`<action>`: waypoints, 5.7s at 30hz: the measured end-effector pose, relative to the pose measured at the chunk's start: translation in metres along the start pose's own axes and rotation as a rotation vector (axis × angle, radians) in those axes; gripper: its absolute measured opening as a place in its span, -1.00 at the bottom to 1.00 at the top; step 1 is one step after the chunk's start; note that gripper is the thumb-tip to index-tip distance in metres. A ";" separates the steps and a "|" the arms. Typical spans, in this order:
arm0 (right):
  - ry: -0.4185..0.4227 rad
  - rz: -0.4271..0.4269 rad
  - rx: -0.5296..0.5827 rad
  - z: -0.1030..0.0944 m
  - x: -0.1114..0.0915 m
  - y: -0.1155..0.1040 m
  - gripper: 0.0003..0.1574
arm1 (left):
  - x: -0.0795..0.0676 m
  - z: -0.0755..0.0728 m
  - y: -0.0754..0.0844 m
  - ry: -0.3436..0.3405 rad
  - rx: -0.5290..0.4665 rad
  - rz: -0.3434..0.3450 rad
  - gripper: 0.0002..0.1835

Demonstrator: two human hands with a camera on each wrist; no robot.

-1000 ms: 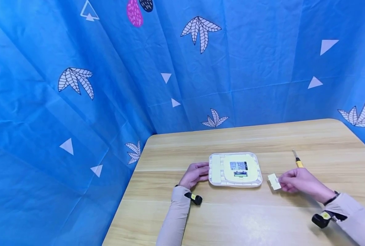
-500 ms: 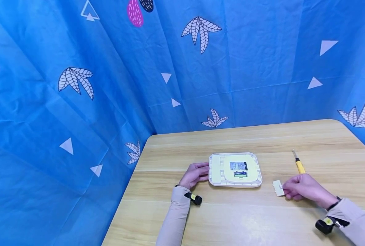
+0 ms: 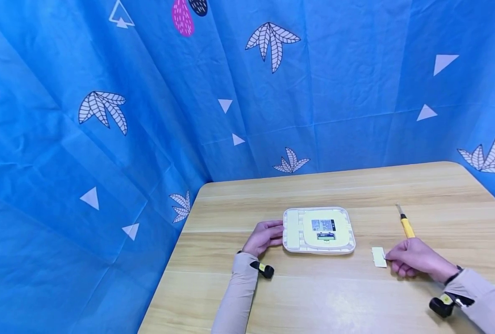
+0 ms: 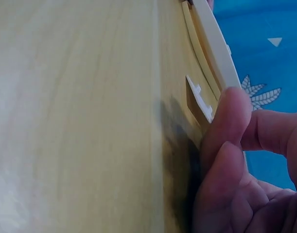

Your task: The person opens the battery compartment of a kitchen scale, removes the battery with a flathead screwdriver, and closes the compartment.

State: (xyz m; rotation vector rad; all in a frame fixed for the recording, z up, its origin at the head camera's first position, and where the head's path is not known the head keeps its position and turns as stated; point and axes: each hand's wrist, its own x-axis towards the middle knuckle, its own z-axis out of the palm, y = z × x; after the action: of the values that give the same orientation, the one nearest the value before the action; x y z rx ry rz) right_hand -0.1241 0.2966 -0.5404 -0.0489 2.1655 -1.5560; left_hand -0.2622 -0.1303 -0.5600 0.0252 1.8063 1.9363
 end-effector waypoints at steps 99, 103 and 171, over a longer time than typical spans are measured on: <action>0.460 -0.563 -1.312 -0.064 0.003 -0.008 -0.56 | -0.002 0.000 0.003 -0.040 0.002 0.027 -0.52; 0.458 -0.588 -1.319 -0.060 0.003 -0.004 -0.51 | -0.002 0.001 0.004 -0.016 -0.002 -0.004 -0.52; 0.660 -0.657 -0.564 -0.034 -0.002 -0.091 -0.77 | -0.001 0.001 0.002 -0.008 0.011 -0.001 -0.53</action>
State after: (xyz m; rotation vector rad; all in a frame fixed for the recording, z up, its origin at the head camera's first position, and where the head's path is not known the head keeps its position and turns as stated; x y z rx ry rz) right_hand -0.1572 0.2951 -0.4492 -0.5436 3.3144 -1.3045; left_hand -0.2613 -0.1298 -0.5572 0.0357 1.8120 1.9231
